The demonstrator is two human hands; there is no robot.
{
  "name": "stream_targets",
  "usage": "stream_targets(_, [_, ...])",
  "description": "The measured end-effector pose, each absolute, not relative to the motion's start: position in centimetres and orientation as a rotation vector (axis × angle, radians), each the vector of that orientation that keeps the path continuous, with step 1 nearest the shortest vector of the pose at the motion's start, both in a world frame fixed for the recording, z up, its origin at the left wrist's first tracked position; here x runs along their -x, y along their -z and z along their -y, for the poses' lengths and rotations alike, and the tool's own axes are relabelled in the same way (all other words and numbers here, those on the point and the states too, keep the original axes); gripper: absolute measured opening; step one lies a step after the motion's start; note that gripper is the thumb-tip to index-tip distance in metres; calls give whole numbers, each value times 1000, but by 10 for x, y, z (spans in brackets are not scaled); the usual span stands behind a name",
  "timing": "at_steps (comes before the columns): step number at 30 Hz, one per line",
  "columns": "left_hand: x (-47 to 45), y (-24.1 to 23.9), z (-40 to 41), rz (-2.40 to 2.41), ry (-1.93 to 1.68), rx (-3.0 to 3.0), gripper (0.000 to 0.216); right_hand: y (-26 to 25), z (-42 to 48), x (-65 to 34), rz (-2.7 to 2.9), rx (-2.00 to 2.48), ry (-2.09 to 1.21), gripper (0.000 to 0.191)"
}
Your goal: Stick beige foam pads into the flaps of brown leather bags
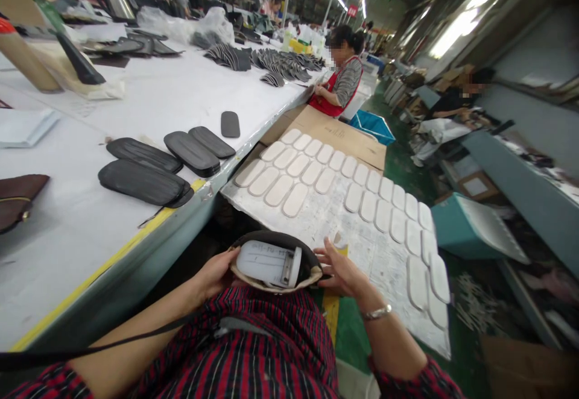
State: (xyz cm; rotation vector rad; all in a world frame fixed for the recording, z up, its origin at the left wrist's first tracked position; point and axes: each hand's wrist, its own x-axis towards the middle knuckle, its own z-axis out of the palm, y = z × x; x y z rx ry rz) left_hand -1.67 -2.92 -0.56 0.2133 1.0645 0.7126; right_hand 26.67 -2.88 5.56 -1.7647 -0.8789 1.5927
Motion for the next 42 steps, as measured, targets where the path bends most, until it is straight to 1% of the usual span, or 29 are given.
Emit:
stream_targets(2, [19, 7, 28, -1020, -695, -212, 19, -77, 27, -260, 1100, 1850, -1708, 49])
stream_targets(4, [23, 9, 27, -999, -678, -218, 23, -91, 25, -250, 1401, 1962, -1650, 43])
stream_targets(5, [26, 9, 28, -995, -674, -224, 25, -95, 24, -244, 1522, 2037, -1604, 43])
stream_targets(7, [29, 10, 30, -973, -678, -251, 29, -98, 22, -235, 1623, 2231, -1617, 50])
stream_targets(10, [31, 9, 35, -926, -692, -303, 35, -95, 17, -222, 1553, 2428, -1776, 59])
stream_targets(13, [29, 9, 37, -849, -725, -389, 46, -92, 12, -211, 1626, 2374, -1739, 53])
stream_targets(16, [28, 12, 36, -859, -740, -530, 49, -93, 9, -207, 1673, 2336, -1650, 45])
stream_targets(22, [32, 17, 38, -994, -627, -782, 56, -95, 13, -223, 1775, 2300, -1766, 33])
stream_targets(28, [32, 2, 39, -1108, -524, -1077, 59, -94, 21, -234, 1689, 2258, -1813, 18])
stream_targets(31, [32, -3, 33, -1201, -432, -1283, 62, -89, 20, -243, 1636, 2233, -1816, 17])
stream_targets(33, [32, -5, 29, -1247, -347, -1408, 61, -76, 24, -255, 1572, 2194, -1845, 16])
stream_targets(34, [32, -6, 27, -1253, -315, -1471, 61, -67, 27, -263, 1510, 2187, -1856, 18])
stream_targets(36, [33, -7, 22, -1266, -265, -1596, 63, -46, 38, -276, 1362, 2185, -1850, 30])
stream_targets(38, [33, -9, 15, -1318, -233, -1732, 71, -30, 49, -283, 1344, 2179, -1721, 45])
stream_targets(39, [32, -10, 10, -1346, -220, -1811, 72, -26, 53, -283, 1445, 2180, -1572, 52])
stream_targets(40, [31, -11, 3, -1365, -206, -1889, 69, -24, 54, -281, 1607, 2162, -1384, 58])
stream_targets(41, [30, -12, -4, -1354, -184, -1961, 61, -25, 54, -277, 1793, 2130, -1181, 63])
stream_targets(42, [29, -13, -13, -1317, -156, -2020, 50, -28, 51, -273, 1980, 2088, -986, 62])
